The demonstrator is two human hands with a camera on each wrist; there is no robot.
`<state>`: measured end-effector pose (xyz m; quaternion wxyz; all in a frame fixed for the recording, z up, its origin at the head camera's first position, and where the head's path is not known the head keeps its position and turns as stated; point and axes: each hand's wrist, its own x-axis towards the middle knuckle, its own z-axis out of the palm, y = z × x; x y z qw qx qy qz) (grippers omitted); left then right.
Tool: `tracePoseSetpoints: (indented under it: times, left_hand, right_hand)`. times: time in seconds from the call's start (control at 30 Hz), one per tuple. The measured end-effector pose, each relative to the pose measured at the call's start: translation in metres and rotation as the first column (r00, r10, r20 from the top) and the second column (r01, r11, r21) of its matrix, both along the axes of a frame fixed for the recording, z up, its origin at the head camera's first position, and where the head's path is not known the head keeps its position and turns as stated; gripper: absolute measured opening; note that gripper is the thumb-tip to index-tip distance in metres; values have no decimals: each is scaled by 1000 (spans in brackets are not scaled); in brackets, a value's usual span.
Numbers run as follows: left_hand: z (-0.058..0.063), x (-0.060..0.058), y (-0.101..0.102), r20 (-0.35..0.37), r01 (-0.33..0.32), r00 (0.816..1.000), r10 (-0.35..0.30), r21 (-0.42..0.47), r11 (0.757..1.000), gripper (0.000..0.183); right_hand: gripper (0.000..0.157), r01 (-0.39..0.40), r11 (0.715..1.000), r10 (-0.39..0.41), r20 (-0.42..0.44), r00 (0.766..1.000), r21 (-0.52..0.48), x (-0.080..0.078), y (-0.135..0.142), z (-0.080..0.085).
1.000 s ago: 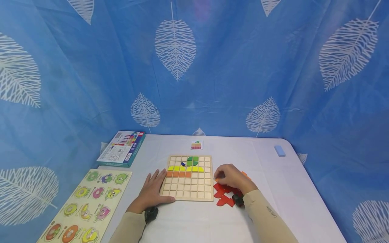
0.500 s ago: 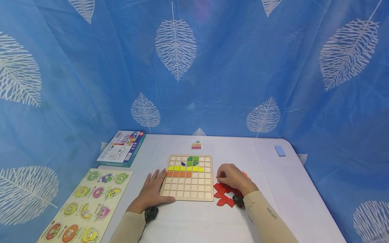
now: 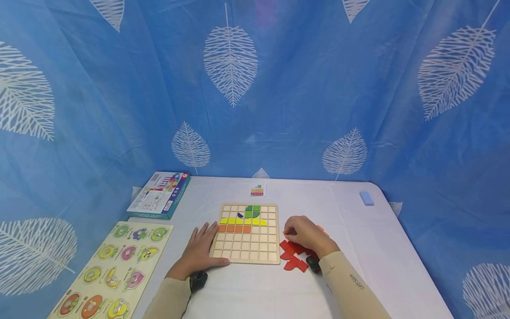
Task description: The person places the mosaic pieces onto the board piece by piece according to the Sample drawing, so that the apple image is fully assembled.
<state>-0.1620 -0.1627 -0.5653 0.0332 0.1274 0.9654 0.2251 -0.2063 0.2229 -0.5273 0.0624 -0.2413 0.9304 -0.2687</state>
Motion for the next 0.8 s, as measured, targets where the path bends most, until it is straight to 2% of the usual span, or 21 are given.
tracePoseSetpoints:
  times: [0.23,0.4,0.57,0.8]
  left_hand:
    - [1,0,0,8,-3,1000,3,6,1000,133]
    - [-1,0,0,12,-5,1000,5,5,1000,134]
    - [-2,0,-1,12,-13,1000,13,1,1000,133]
    - [-3,-2,0,14,-8,1000,8,1,1000,132]
  right_hand:
    - [13,47,996,-47,-3,999,81,1,-4,-1]
    - [12,72,996,-71,-10,997,55,2,-5,-1]
    - [13,40,999,-40,-35,999,-28,0,-11,4]
    - [12,-57,992,46,-95,994,-112,-4,-29,11]
